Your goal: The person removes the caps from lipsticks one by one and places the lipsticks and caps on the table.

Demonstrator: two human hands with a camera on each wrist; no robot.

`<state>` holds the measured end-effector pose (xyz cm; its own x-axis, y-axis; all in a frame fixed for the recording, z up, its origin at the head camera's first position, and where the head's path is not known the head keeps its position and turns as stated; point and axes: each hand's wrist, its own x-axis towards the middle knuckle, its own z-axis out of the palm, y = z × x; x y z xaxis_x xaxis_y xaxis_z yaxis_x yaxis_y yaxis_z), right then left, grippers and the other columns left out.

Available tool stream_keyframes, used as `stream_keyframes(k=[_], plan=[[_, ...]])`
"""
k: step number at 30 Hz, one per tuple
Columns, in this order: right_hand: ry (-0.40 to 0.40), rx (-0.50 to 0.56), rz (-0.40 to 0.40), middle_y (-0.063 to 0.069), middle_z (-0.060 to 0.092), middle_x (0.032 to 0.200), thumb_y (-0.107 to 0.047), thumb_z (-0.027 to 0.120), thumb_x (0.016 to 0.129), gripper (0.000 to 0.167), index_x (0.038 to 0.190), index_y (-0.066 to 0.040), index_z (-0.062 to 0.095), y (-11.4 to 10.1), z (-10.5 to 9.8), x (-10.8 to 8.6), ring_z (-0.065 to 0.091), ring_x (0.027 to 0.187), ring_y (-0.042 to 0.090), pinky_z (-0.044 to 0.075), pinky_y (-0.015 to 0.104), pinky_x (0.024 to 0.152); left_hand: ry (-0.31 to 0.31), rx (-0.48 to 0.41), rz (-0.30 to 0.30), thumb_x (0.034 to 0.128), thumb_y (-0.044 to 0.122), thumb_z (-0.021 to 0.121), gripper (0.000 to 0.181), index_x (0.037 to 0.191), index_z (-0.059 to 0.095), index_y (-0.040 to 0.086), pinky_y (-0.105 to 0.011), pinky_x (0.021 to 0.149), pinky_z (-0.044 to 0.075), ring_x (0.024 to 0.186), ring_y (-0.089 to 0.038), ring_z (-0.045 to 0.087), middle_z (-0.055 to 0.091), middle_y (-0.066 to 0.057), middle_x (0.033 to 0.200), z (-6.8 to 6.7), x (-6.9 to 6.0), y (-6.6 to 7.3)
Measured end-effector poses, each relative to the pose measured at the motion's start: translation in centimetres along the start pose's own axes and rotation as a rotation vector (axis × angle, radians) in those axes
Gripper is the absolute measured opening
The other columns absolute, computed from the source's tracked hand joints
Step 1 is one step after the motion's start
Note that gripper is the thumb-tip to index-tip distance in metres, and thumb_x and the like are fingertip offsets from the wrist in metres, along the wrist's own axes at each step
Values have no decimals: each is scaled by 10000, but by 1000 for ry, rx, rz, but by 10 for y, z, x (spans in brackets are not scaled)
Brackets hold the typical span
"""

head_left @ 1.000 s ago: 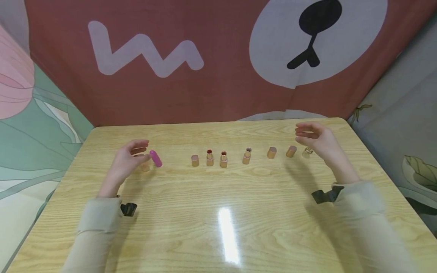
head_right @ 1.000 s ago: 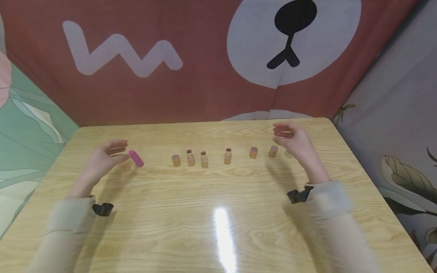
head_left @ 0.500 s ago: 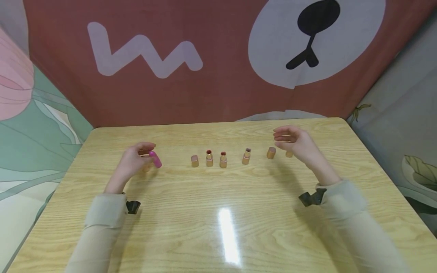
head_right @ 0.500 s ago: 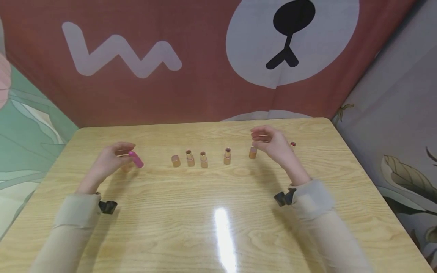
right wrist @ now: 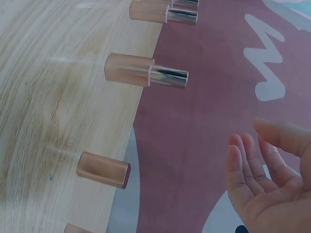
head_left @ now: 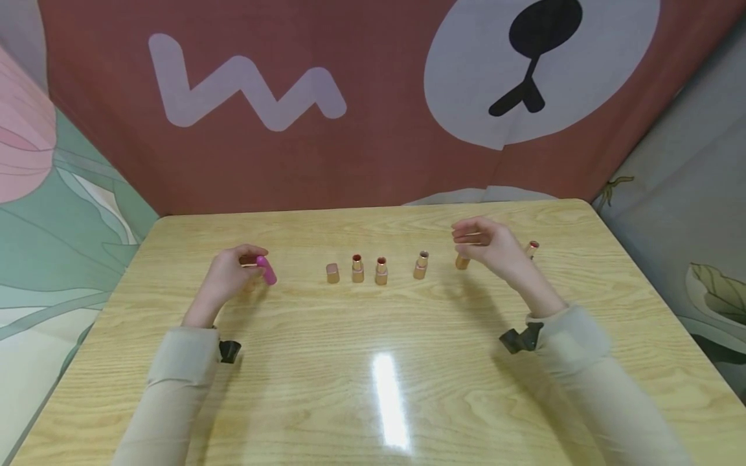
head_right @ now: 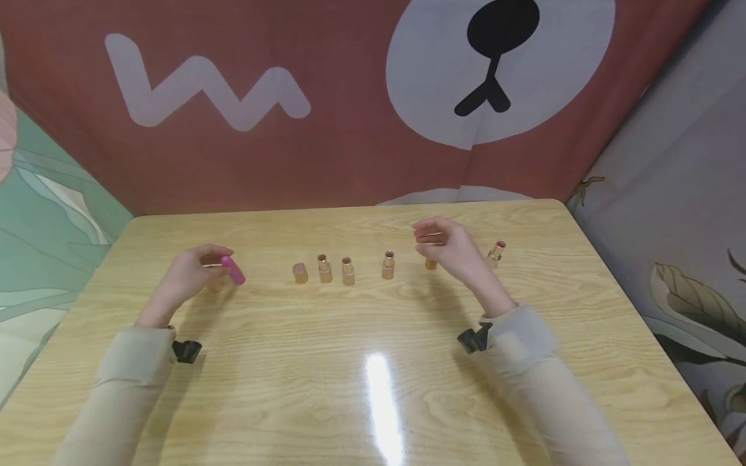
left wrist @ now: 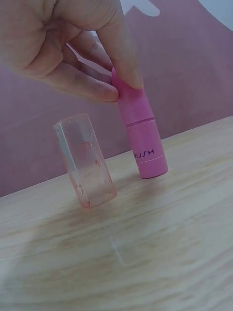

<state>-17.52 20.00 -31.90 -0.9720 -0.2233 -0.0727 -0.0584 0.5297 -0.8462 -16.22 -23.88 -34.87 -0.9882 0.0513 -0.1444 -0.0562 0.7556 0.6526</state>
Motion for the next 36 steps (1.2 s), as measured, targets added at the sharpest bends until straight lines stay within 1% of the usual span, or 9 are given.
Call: stream_keyframes(k=[5,10,16,18,20,23,27,33,36], plan=[[0,-6,-13,228,578,1245,-58,599,925,365,1280,-5,530,-3,5,2,585,1143,310,509,183,839,5,1,4,937,53,571,340,1266,556,-33,-301,790,497,1154,-387,562,588,-260,1256,0,0,1],[-8,-1,-18,227,584,1237,-46,597,923,360,1275,-6,532,-5,9,3,584,1150,328,515,230,850,23,-10,5,936,55,578,337,1260,558,-35,-313,807,497,1137,-383,574,595,-257,1240,0,-1,1],[-26,5,-18,194,593,1233,-64,600,926,357,1275,-24,536,-7,11,4,589,1154,319,517,203,823,14,-9,-2,937,67,580,336,1259,558,-28,-248,746,475,1140,-378,565,596,-255,1241,1,-1,2],[-31,11,-20,191,591,1236,-71,600,927,360,1279,-27,536,-9,12,3,587,1159,319,516,189,814,11,-12,-5,937,68,579,334,1258,560,-20,-249,742,478,1138,-372,564,598,-249,1238,2,0,2],[-31,14,-21,189,590,1235,-72,601,926,361,1279,-29,537,-10,12,3,586,1160,319,515,177,804,11,-19,1,935,60,579,330,1254,561,-19,-284,770,497,1142,-374,568,599,-245,1239,3,0,2],[-30,20,-23,195,592,1232,-67,602,924,362,1277,-25,538,-10,13,4,586,1160,323,513,169,794,9,-32,23,931,51,581,326,1247,560,-25,-390,853,528,1152,-392,575,594,-247,1242,6,1,3],[-32,29,-28,197,593,1230,-51,598,922,359,1274,-18,537,-11,15,5,585,1157,321,512,178,808,4,-43,34,927,53,581,336,1251,548,-30,-491,951,495,1181,-415,562,582,-251,1253,10,3,5],[-57,26,-28,182,584,1252,-62,590,932,361,1287,-34,532,-15,18,4,577,1173,310,517,261,866,13,-43,37,902,37,596,353,1242,548,-44,-511,987,462,1185,-409,556,587,-254,1252,15,7,8],[-71,22,-5,168,586,1267,-105,597,937,360,1289,-60,536,-18,21,4,574,1181,302,518,288,813,14,-49,30,899,33,597,355,1242,547,-47,-512,991,456,1187,-405,553,586,-256,1253,16,8,7]])
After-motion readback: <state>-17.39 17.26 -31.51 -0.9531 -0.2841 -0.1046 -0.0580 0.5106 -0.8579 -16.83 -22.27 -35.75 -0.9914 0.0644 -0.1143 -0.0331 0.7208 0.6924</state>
